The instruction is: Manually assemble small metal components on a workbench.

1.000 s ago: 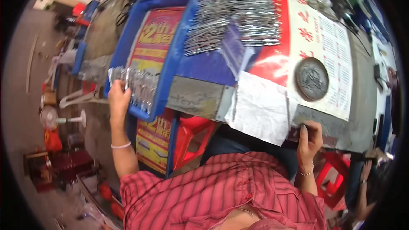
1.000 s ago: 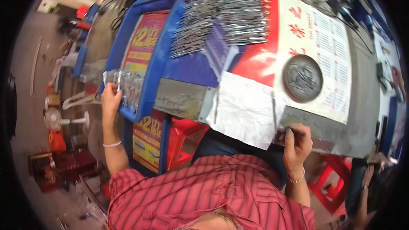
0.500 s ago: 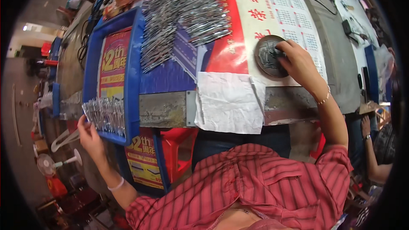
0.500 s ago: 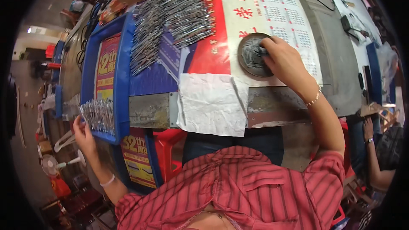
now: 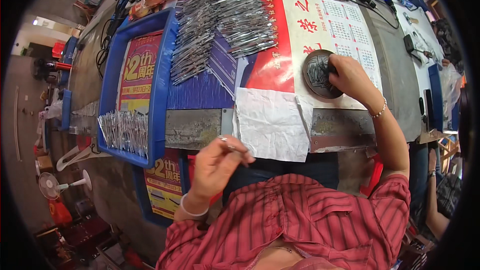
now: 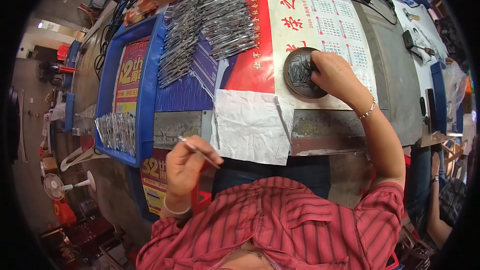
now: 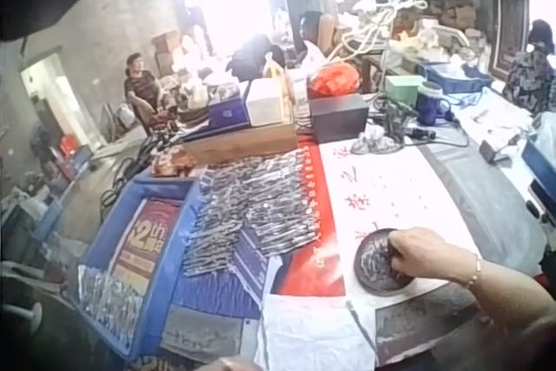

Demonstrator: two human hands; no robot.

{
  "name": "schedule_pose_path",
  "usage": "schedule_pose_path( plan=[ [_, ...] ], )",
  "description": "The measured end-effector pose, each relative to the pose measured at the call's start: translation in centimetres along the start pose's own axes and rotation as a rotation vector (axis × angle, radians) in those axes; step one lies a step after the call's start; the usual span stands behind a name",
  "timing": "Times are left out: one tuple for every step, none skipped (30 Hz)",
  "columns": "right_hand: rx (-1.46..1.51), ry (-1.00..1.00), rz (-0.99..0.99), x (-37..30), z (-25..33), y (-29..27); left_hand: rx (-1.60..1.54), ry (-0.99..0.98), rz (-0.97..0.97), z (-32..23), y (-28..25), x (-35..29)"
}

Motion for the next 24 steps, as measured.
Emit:
schedule_pose_path(
  plan=[
    [0.000,-0.005,-0.001,-0.2,0.1,-0.3,0.025,-0.011,0.055,0.4,0.5,0.3],
    [0.131,0.055,-0.009,-0.4,0.1,-0.7,0.008,-0.039,0.094,0.5,1.1,0.6],
    [0.260,0.120,-0.017,-0.8,0.0,-0.9,0.001,-0.066,0.112,0.6,1.7,1.0],
    [0.260,0.120,-0.019,-1.1,-0.2,-0.9,-0.006,-0.093,0.130,0.7,2.2,1.2],
    [0.346,0.136,-0.042,-1.4,-0.6,-0.9,-0.024,-0.121,0.157,0.8,2.4,1.4],
    [0.433,0.153,-0.066,-1.7,-0.7,-0.8,-0.021,-0.121,0.157,0.9,2.7,1.6],
    [0.435,0.153,-0.067,-1.9,-0.7,-0.8,-0.065,-0.127,0.149,1.1,3.1,1.8],
    [0.475,0.136,-0.115,-2.2,-0.7,-0.9,-0.110,-0.135,0.140,1.2,3.4,2.0],
    [0.515,0.120,-0.163,-2.5,-0.5,-1.0,-0.085,-0.166,0.135,1.1,3.5,2.1],
    [0.519,0.123,-0.164,-2.9,-0.2,-1.1,-0.083,-0.169,0.137,1.4,3.5,2.1],
    [0.569,0.110,-0.188,-3.4,0.3,-1.5,-0.087,-0.181,0.157,2.1,3.3,2.0],
    [0.627,0.084,-0.205,-3.7,1.2,-1.6,-0.087,-0.192,0.161,2.6,3.1,1.7],
    [0.803,0.129,-0.144,-4.4,2.7,-2.1,-0.070,-0.225,0.147,2.7,3.2,1.5],
    [0.988,0.170,-0.086,-5.1,3.8,-2.3,-0.071,-0.236,0.137,3.0,3.3,1.5],
    [1.169,0.221,-0.029,-6.1,5.0,-2.4,-0.041,-0.236,0.160,3.4,3.5,1.6],
    [1.262,0.211,-0.016,-6.9,6.2,-2.5,-0.011,-0.242,0.184,3.7,3.7,1.6],
    [1.372,0.209,0.016,-7.7,7.0,-2.2,0.090,-0.256,0.202,3.7,4.0,1.8],
    [1.437,0.253,0.026,-8.3,8.0,-1.9,0.112,-0.249,0.204,4.0,4.2,1.9],
    [1.534,0.295,0.081,-8.8,9.0,-1.8,0.134,-0.241,0.205,4.3,4.4,2.0],
    [1.567,0.251,0.049,-9.3,9.6,-0.9,0.148,-0.209,0.202,4.5,4.6,1.8],
    [1.654,0.204,0.038,-9.4,9.9,0.0,0.142,-0.222,0.199,4.6,4.7,1.9],
    [1.740,0.154,0.024,-9.4,10.2,0.6,0.176,-0.196,0.205,4.5,4.9,2.0],
    [1.776,0.210,0.029,-9.7,10.7,0.7,0.211,-0.168,0.210,4.4,5.0,1.9],
    [1.778,0.217,0.032,-9.7,11.0,0.9,0.231,-0.160,0.227,4.5,4.9,2.0]
  ],
)
Point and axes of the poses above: each hand's wrist, its own x-axis towards the middle knuckle, its own y-axis out of the palm, z = x × y, the point moved 1 cm from there along x, towards the middle knuckle, and after that the axes turned 7 degrees about -x, right-handed, at the moved point
